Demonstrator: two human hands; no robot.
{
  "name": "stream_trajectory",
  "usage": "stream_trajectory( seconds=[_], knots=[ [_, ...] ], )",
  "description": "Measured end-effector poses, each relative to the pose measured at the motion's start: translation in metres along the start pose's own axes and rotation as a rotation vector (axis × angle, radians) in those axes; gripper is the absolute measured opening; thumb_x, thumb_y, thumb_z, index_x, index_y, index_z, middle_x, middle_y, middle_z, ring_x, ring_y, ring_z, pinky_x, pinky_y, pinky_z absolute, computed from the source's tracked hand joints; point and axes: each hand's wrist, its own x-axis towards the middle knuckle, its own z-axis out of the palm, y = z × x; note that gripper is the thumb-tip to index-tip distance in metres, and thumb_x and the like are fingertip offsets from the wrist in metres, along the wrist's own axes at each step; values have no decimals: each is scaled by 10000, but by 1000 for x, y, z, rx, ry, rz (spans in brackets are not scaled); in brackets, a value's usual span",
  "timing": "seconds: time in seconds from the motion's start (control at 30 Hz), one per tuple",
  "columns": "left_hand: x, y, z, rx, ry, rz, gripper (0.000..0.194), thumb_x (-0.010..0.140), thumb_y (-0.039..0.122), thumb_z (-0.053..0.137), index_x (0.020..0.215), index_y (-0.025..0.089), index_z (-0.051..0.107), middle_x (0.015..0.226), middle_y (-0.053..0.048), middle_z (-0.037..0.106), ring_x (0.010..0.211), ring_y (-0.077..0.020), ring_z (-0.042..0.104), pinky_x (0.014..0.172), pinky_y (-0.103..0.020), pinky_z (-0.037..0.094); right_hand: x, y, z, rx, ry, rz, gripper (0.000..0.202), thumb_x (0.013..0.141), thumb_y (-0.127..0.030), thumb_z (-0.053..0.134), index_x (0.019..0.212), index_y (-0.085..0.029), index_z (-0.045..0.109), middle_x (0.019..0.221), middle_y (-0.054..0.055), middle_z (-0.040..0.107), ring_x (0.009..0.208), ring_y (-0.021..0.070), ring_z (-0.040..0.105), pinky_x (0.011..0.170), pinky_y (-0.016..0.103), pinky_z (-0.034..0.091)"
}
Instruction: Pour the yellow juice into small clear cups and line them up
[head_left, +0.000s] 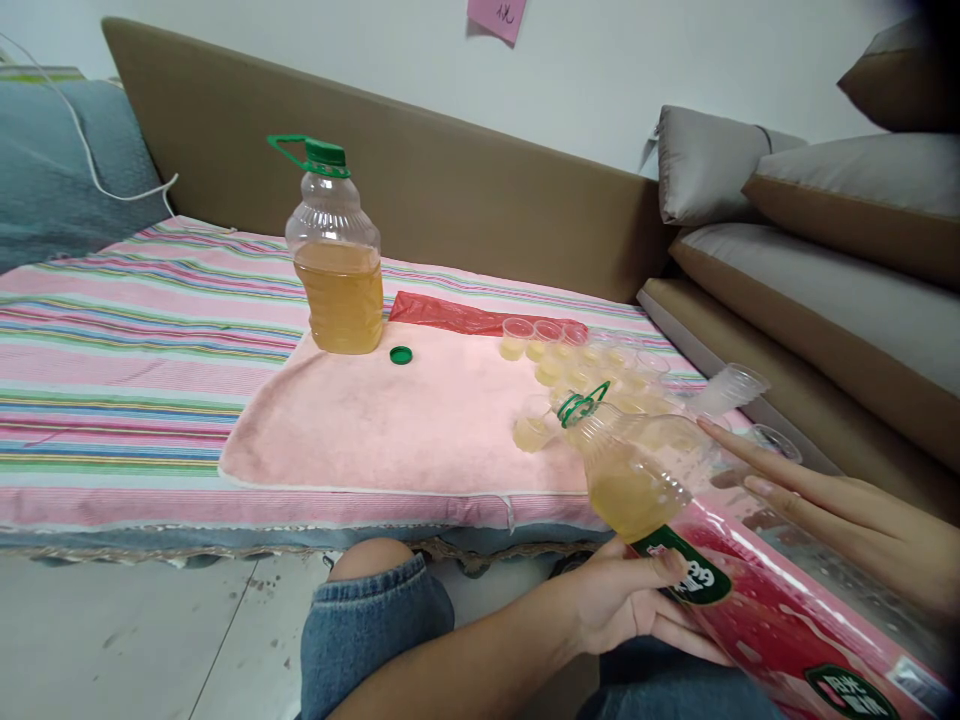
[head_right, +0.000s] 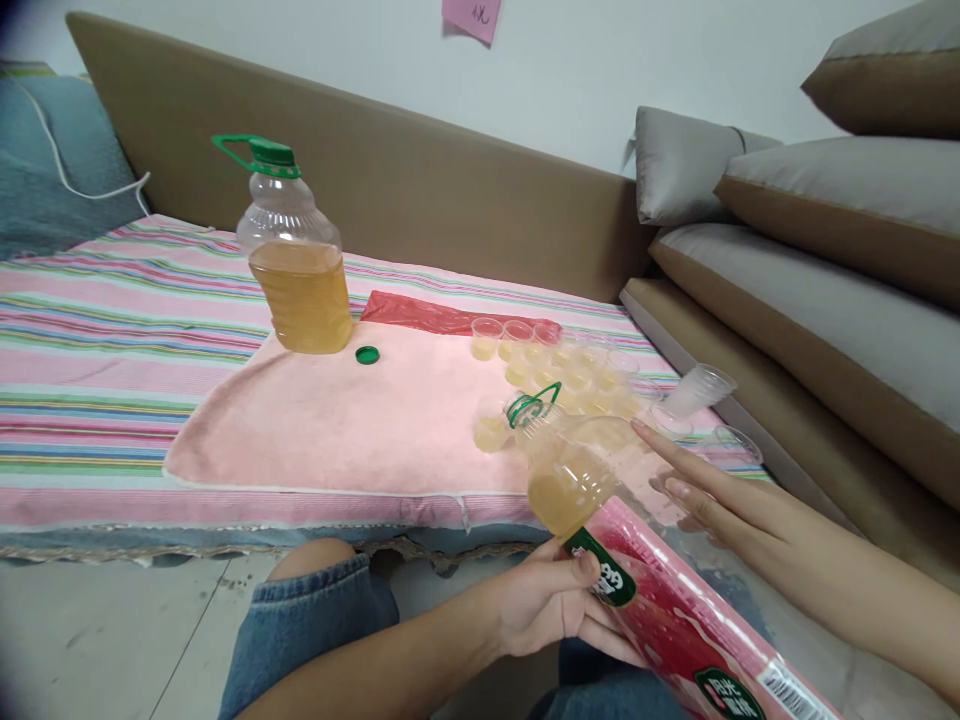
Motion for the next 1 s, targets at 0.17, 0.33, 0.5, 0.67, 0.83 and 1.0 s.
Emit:
stream_trajectory(
  seconds=[0.17,0.33,0.5,0.67,0.83,1.0],
  knots=[
    [1,-1,-3,4,21,21,557,634,394,803,1118,201,605,890,-77,680,706,-221,672,925,-778,239,2,0,1,9,-9,5,563,933,-534,341,1469,-440,196,1565,-108,232,1407,222,273,1138,393,191],
    [2,3,-5,85,78,5,600,623,415,802,1129,170,592,937,-96,678,702,-210,677,887,-677,395,3,-2,4,31,8,38,573,930,-550,330,1471,-450,171,1563,-113,246,1411,214,271,1142,394,183],
    [-1,17,1,182,133,27,708,537,458,841,1129,159,592,929,-114,691,679,-194,671,692,-421,542,-1,0,9,67,52,63,593,920,-575,322,1474,-452,151,1559,-104,271,1402,234,295,1148,417,186],
    [-6,34,5,314,176,88,791,498,473,857,1151,135,568,929,-128,697,616,-178,652,548,-300,525,-6,-19,17,121,216,115,634,899,-601,337,1480,-443,138,1565,-99,264,1414,242,281,1159,444,155],
    [-19,56,9,485,160,249,796,504,442,861,1178,139,563,1095,-131,676,921,-243,661,793,-340,516,-11,-36,37,220,356,26,649,911,-568,345,1496,-356,161,1581,-51,234,1439,251,213,1177,460,112],
    [-44,88,12,659,116,318,776,516,340,874,1197,142,558,1098,-113,684,1051,-267,622,908,-347,466,-8,-59,66,369,456,-81,523,955,-474,322,1455,-329,269,1512,5,384,1424,260,259,1182,512,115]
  ],
)
